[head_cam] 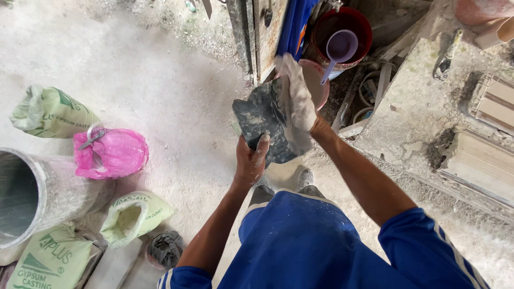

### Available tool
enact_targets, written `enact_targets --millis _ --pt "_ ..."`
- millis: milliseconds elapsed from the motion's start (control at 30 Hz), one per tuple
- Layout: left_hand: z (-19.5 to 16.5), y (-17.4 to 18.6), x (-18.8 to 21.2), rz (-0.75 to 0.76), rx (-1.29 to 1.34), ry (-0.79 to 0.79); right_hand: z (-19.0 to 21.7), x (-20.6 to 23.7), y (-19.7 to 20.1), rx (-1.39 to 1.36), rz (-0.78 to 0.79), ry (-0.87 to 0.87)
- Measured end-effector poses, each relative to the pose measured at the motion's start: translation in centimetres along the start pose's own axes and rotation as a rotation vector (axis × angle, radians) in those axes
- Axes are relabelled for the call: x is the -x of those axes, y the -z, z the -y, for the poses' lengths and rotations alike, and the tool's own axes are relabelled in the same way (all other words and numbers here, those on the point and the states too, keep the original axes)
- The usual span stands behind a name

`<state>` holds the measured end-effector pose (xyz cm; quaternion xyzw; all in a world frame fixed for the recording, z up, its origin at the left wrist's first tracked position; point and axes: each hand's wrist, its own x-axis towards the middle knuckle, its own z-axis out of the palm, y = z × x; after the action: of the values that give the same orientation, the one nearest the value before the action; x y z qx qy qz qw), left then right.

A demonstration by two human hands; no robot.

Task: The person mixes plaster in a bowl, then uses a sponge pad to spread and smooth plaster along decorative molding strips laid on the floor, wiping the surface with a cloth and rinsing the sponge in a bucket of water.

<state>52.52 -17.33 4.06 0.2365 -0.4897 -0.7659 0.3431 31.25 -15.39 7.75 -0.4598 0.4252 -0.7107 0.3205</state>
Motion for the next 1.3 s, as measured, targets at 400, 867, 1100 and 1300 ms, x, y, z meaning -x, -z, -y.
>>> enact_targets --millis 400,867,1100,1300 --pt "-2.4 -5.8 1.2 -0.076 0.680 0.420 5.1 7.1 6.1 -0.023 0.498 0.163" --pt "-5.4 -7.1 0.7 0.159 0.141 0.147 6.5 1.5 11.9 0.310 0.225 0.102" --pt "-5.6 -7.0 -1.9 -0.056 0.505 0.212 2.1 3.5 8.5 -0.093 0.182 -0.137" --pt "-2.9 -3.2 -5.3 -0.309 0.541 0.155 1.3 6.2 6.0 -0.511 0.276 -0.225"
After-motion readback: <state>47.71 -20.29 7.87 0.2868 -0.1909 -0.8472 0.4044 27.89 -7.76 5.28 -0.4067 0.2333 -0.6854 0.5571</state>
